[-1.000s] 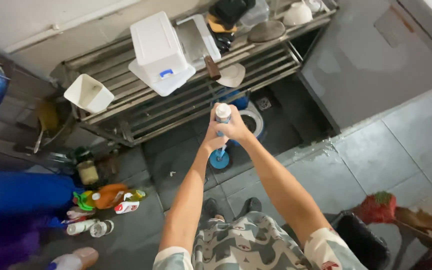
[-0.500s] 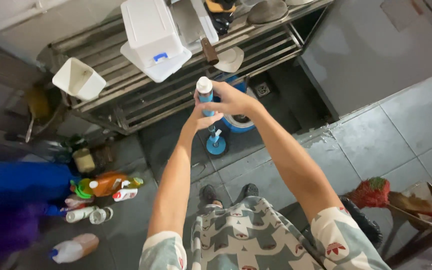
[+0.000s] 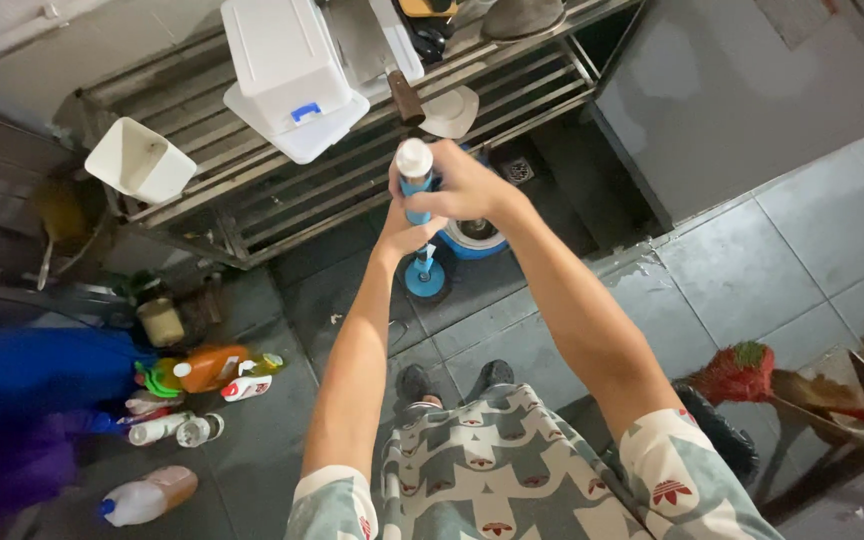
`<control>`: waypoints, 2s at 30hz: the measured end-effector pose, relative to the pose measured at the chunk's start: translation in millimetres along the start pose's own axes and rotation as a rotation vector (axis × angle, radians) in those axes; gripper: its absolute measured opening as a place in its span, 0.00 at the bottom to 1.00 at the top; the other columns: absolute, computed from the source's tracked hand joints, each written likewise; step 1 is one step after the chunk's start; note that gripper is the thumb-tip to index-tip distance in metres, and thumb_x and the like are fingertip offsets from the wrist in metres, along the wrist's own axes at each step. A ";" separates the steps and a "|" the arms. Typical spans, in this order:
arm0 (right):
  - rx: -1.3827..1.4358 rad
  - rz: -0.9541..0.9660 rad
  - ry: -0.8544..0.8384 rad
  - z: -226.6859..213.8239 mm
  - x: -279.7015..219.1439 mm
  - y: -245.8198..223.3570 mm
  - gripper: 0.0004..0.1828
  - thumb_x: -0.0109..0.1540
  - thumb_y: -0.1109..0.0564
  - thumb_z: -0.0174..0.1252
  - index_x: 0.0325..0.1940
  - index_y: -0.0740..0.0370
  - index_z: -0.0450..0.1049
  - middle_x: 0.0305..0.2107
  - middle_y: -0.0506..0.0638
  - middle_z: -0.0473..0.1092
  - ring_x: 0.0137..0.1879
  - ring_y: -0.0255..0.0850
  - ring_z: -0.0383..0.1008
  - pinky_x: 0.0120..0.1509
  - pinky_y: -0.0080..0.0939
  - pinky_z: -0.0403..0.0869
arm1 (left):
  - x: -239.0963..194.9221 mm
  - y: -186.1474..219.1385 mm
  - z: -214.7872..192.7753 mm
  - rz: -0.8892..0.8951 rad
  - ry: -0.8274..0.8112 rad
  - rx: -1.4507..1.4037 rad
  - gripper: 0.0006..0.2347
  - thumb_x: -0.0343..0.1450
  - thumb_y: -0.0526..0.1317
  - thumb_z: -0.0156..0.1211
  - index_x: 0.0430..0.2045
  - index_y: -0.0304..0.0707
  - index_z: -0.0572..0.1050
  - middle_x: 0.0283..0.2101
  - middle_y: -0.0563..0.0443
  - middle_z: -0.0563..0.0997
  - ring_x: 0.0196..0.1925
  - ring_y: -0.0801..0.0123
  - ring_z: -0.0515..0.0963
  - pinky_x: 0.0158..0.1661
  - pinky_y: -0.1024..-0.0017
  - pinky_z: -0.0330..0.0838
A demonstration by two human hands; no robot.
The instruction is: The recorder assembles a spinning mop bucket and attaches the mop head to the handle in a restaurant prep area.
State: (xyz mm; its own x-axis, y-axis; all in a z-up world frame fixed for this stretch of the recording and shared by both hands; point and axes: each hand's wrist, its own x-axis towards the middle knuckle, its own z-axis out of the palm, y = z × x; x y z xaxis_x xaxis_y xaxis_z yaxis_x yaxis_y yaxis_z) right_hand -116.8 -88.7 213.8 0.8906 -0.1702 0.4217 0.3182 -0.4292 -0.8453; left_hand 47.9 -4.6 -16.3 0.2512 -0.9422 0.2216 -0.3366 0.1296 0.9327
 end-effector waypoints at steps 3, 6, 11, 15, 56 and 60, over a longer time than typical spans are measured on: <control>0.029 0.030 -0.030 10.8 -4.6 24.6 0.11 0.54 0.59 0.63 0.40 0.64 0.77 0.35 0.48 0.76 0.44 0.38 0.76 0.54 0.39 0.74 | -5.6 -4.0 -1.7 -0.113 0.047 0.054 0.40 0.63 0.37 0.74 0.68 0.35 0.54 0.64 0.41 0.71 0.66 0.60 0.72 0.63 0.64 0.65; 0.003 0.035 -0.039 -1.2 0.9 4.6 0.11 0.54 0.58 0.64 0.39 0.64 0.76 0.35 0.48 0.76 0.43 0.37 0.76 0.52 0.39 0.74 | 1.6 19.3 5.0 -0.086 0.105 -0.023 0.31 0.61 0.37 0.72 0.57 0.31 0.62 0.54 0.43 0.76 0.56 0.64 0.77 0.54 0.66 0.71; 0.010 -0.022 -0.001 -13.7 5.4 -32.6 0.10 0.54 0.60 0.63 0.38 0.64 0.76 0.34 0.48 0.75 0.43 0.37 0.76 0.52 0.38 0.74 | 3.5 66.1 6.0 -0.144 0.102 -0.083 0.10 0.65 0.36 0.69 0.35 0.30 0.78 0.36 0.45 0.82 0.41 0.66 0.82 0.44 0.67 0.76; 0.043 0.011 -0.003 -1.9 3.1 -2.1 0.09 0.54 0.60 0.65 0.37 0.64 0.76 0.33 0.46 0.75 0.43 0.36 0.76 0.53 0.38 0.74 | -0.1 18.2 3.0 -0.305 0.067 0.071 0.10 0.64 0.39 0.72 0.31 0.33 0.80 0.34 0.48 0.84 0.42 0.67 0.83 0.46 0.67 0.75; 0.129 0.028 0.191 31.0 -12.3 1.4 0.08 0.50 0.63 0.62 0.32 0.65 0.73 0.29 0.47 0.72 0.39 0.35 0.72 0.47 0.36 0.72 | -23.0 39.0 23.2 0.069 0.275 -0.076 0.13 0.62 0.33 0.65 0.39 0.29 0.79 0.37 0.48 0.84 0.42 0.74 0.82 0.45 0.69 0.77; 0.146 0.013 0.205 24.4 -13.0 -19.7 0.08 0.49 0.64 0.60 0.33 0.64 0.72 0.28 0.46 0.72 0.37 0.35 0.72 0.46 0.36 0.72 | -19.5 53.5 19.0 0.051 0.201 -0.088 0.12 0.62 0.33 0.68 0.38 0.28 0.79 0.34 0.49 0.84 0.39 0.75 0.82 0.41 0.71 0.77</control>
State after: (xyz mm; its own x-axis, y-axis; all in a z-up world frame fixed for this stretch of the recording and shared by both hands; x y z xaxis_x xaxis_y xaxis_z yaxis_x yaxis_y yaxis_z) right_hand -126.7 -56.4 217.0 0.8151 -0.3580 0.4554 0.3636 -0.2957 -0.8834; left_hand 7.8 14.8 23.8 0.4143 -0.8546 0.3132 -0.2749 0.2106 0.9381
